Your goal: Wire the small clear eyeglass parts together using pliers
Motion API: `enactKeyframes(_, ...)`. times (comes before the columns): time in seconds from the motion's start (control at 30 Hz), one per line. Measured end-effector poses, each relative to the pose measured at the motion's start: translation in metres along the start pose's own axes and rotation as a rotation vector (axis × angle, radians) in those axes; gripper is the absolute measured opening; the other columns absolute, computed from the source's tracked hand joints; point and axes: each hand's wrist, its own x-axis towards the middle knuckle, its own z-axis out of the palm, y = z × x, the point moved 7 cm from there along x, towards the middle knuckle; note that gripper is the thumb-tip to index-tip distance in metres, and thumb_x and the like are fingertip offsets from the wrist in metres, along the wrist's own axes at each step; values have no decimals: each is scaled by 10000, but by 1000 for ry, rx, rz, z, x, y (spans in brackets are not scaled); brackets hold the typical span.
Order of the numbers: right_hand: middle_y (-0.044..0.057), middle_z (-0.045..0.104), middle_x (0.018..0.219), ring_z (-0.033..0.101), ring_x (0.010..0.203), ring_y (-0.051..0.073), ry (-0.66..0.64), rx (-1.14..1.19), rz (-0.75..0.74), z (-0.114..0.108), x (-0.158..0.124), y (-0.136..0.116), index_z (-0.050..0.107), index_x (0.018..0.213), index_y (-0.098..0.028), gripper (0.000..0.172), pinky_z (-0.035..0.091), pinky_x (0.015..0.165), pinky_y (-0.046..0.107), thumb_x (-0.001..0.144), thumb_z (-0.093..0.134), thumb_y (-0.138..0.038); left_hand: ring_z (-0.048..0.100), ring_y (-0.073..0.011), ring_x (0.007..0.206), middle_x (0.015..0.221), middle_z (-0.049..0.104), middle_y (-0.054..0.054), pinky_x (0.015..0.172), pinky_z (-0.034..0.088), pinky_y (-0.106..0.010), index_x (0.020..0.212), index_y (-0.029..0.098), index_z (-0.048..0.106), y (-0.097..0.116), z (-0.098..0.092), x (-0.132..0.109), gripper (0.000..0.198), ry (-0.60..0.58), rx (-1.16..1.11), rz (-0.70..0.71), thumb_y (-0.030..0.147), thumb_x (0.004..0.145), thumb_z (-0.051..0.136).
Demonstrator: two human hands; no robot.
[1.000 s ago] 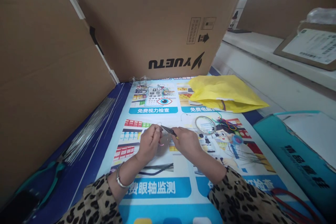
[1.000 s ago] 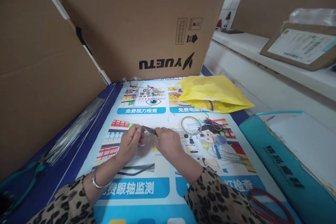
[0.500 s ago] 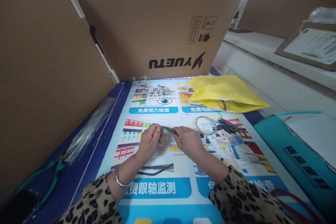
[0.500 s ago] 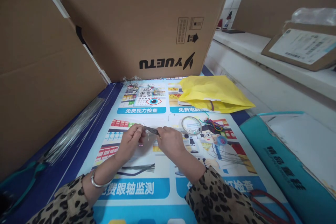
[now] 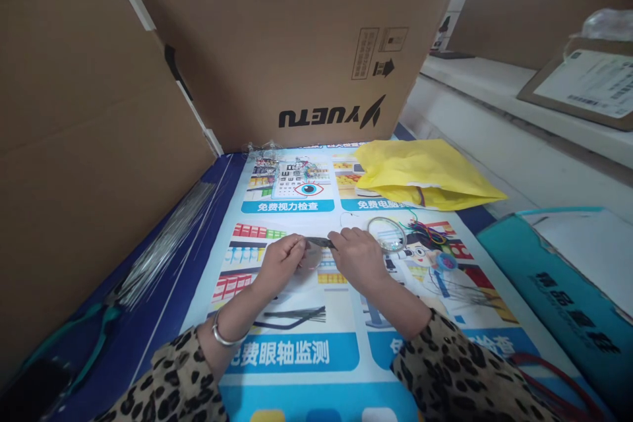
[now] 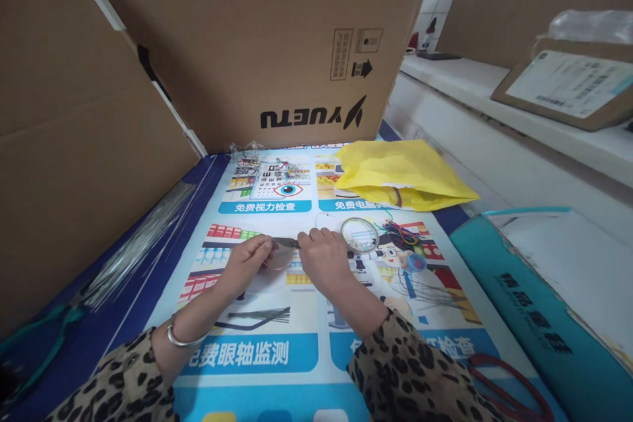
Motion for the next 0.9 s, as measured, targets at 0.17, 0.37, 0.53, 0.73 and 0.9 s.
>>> enactKeyframes(0.17, 53, 591, 808, 491, 795, 189, -67, 30, 90, -5, 3, -5, 594, 890, -206, 163, 263, 676, 297, 820, 470, -284, 550, -115, 571, 670, 609, -5, 516, 437, -202, 799, 177, 615, 3, -11, -3, 265, 201, -3, 14, 359, 820, 425)
enactKeyframes(0.37, 67, 580, 844, 488, 824, 200, -107, 33, 116, -6, 6, -11, 589, 942, -211, 185, 262, 688, 309, 822, 471, -285, 613, -131, 638, 755, 650, -21, 547, 507, -228, 912, 177, 630, 7, -12, -4, 281, 284, -112, 48, 363, 822, 439)
enactKeyframes(0.53, 60, 570, 838, 482, 825, 194, -43, 49, 135, -8, 7, -14, 588, 949, -215, 194, 263, 698, 305, 838, 445, -283, 632, -137, 686, 775, 661, -29, 646, 556, -277, 949, 160, 624, 8, -14, -5, 296, 326, -212, 66, 362, 828, 445)
enactKeyframes(0.73, 57, 566, 831, 475, 810, 193, -2, 31, 132, -9, 10, -20, 585, 956, -214, 196, 262, 690, 308, 839, 440, -277, 636, -136, 726, 839, 659, -27, 680, 560, -276, 965, 170, 624, 11, -14, -6, 291, 344, -201, 88, 357, 833, 445)
enactKeyframes(0.9, 70, 563, 821, 479, 795, 200, -8, -18, 136, -8, 14, -24, 581, 956, -201, 192, 268, 672, 312, 838, 439, -255, 641, -143, 741, 831, 661, -35, 707, 549, -280, 984, 161, 611, 12, -14, -7, 307, 348, -205, 64, 360, 845, 424)
